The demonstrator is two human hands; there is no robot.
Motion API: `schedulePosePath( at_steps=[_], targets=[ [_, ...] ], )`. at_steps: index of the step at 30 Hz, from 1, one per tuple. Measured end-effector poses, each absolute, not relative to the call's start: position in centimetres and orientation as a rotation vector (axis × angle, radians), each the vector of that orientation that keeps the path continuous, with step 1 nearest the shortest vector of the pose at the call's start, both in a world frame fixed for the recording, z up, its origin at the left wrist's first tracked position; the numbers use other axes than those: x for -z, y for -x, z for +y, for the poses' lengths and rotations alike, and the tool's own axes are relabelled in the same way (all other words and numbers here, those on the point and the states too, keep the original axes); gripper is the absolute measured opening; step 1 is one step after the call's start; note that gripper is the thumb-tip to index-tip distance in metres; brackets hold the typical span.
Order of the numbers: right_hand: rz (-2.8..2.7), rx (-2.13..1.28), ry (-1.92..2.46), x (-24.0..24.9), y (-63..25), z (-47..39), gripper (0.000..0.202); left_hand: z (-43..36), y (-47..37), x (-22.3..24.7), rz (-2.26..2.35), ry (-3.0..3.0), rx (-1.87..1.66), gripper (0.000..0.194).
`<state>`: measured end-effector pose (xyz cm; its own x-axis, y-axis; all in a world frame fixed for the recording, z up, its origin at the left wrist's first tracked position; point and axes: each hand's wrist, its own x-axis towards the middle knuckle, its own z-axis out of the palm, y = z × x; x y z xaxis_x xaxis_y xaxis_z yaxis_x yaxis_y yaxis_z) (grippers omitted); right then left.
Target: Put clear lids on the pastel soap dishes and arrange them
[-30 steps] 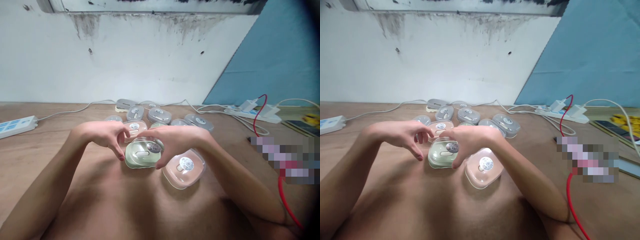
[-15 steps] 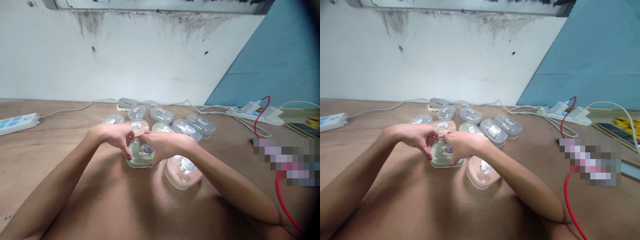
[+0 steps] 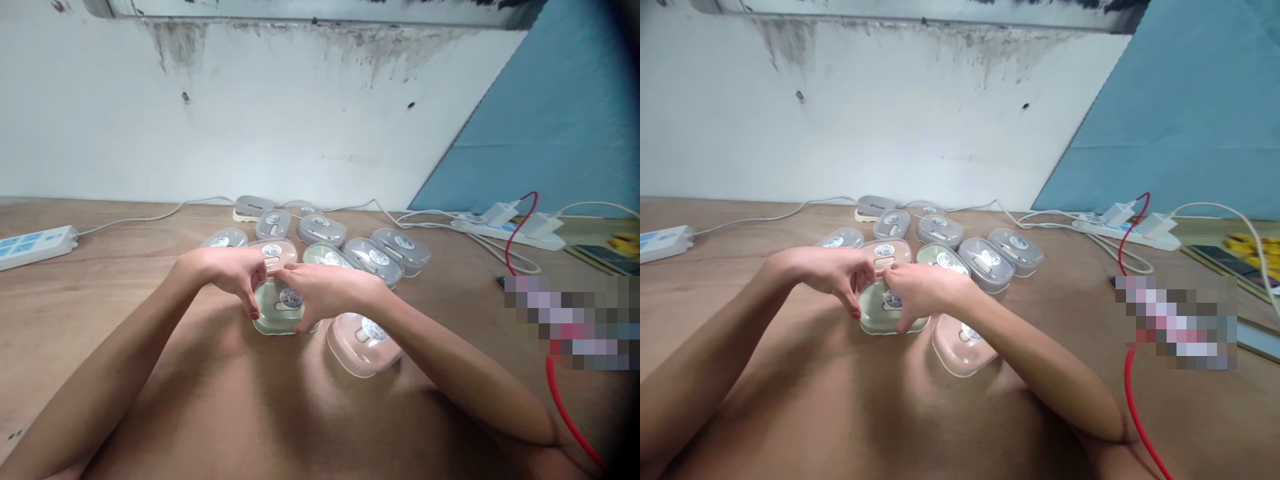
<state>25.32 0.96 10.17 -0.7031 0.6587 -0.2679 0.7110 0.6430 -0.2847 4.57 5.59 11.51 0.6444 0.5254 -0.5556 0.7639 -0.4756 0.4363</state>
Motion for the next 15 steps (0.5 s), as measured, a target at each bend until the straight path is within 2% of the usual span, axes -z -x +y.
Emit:
schedulePosePath(
  at_steps=[15],
  targets=[
    [2.741, 0.541, -1.122, -9.9, -25.19, 1.02, 0.068, 5.54, -4.87, -11.41, 1.012, -2.188, 0.491, 0.037]
  ],
)
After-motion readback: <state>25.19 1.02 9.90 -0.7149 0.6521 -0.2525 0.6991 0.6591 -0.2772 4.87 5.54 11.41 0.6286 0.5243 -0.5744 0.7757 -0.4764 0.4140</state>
